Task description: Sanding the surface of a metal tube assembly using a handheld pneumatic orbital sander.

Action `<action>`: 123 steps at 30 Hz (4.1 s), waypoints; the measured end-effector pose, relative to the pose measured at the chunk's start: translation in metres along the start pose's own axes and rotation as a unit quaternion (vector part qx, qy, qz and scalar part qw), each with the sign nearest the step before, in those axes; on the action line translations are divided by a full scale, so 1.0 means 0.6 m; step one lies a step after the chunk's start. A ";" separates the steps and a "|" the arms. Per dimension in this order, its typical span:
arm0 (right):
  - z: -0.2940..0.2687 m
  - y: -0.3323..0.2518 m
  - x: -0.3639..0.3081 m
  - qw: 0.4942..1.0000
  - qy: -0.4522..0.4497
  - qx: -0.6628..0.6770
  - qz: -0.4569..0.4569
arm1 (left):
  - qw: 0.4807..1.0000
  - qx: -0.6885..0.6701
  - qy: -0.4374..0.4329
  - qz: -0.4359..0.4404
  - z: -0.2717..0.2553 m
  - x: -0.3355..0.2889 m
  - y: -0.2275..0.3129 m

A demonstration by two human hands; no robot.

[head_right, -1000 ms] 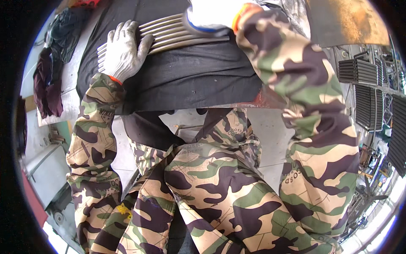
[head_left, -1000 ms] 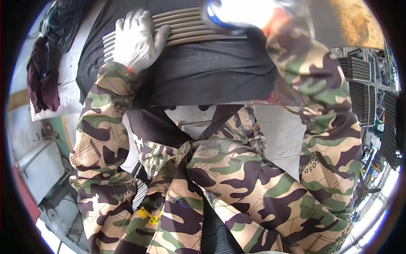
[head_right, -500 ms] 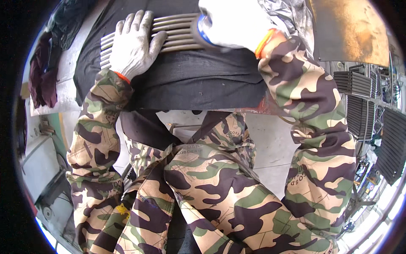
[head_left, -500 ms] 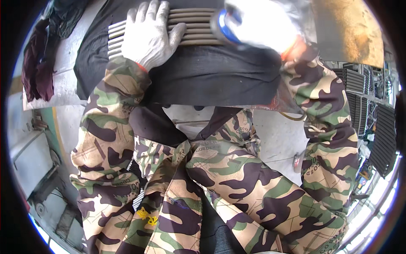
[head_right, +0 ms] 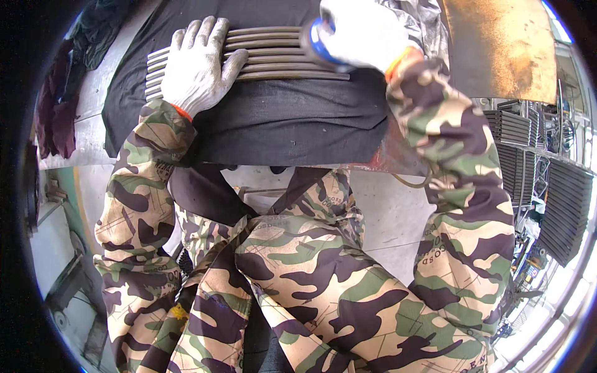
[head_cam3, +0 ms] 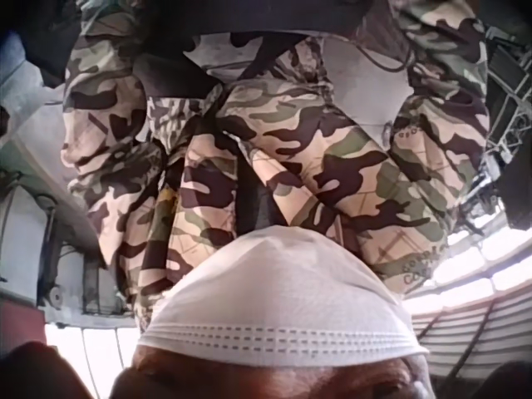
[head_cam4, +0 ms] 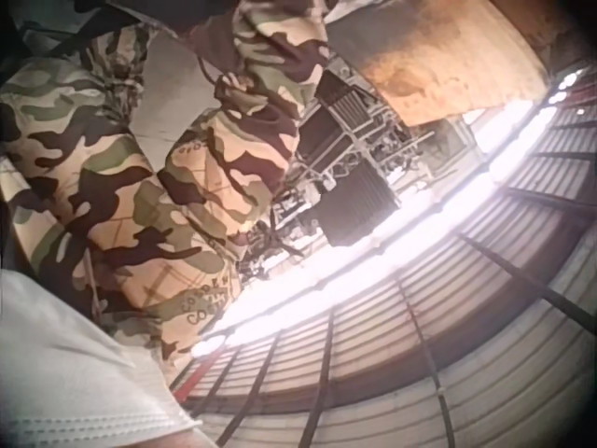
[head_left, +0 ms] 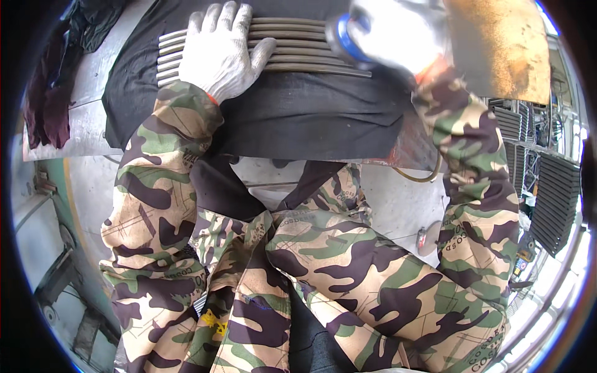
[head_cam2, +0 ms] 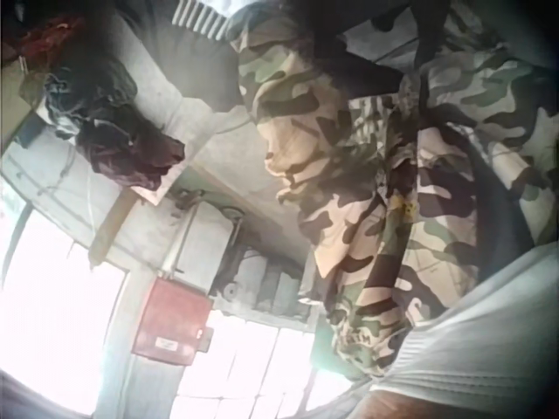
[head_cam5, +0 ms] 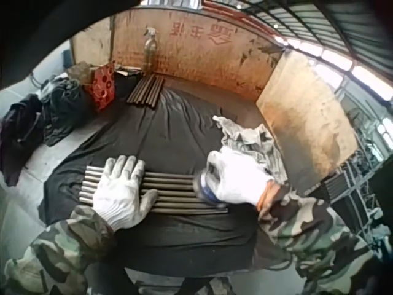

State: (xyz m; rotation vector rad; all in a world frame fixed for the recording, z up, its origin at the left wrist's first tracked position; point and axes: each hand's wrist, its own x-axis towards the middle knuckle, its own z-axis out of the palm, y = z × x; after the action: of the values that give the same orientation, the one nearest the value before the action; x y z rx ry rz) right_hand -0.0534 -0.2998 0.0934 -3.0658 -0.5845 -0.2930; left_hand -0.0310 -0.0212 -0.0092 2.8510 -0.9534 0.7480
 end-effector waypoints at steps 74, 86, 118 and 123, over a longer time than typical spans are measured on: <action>0.034 -0.069 0.076 1.000 -0.004 -0.013 -0.026 | 0.983 0.048 -0.013 -0.176 0.030 0.043 -0.001; 0.019 -0.077 0.097 1.000 -0.017 0.018 -0.003 | 0.985 0.055 -0.029 -0.162 0.032 0.035 -0.038; 0.033 -0.105 0.060 0.995 -0.077 0.057 -0.018 | 0.991 -0.032 -0.052 -0.119 0.001 -0.012 -0.023; 0.036 -0.101 0.055 0.995 -0.084 0.029 0.038 | 0.996 -0.033 -0.024 -0.085 0.030 -0.009 -0.015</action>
State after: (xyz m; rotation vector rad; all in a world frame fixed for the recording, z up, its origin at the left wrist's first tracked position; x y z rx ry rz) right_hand -0.0413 -0.2306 0.0768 -3.0665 -0.4691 -0.0170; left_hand -0.0217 -0.0143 -0.0266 2.8582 -0.7152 0.6223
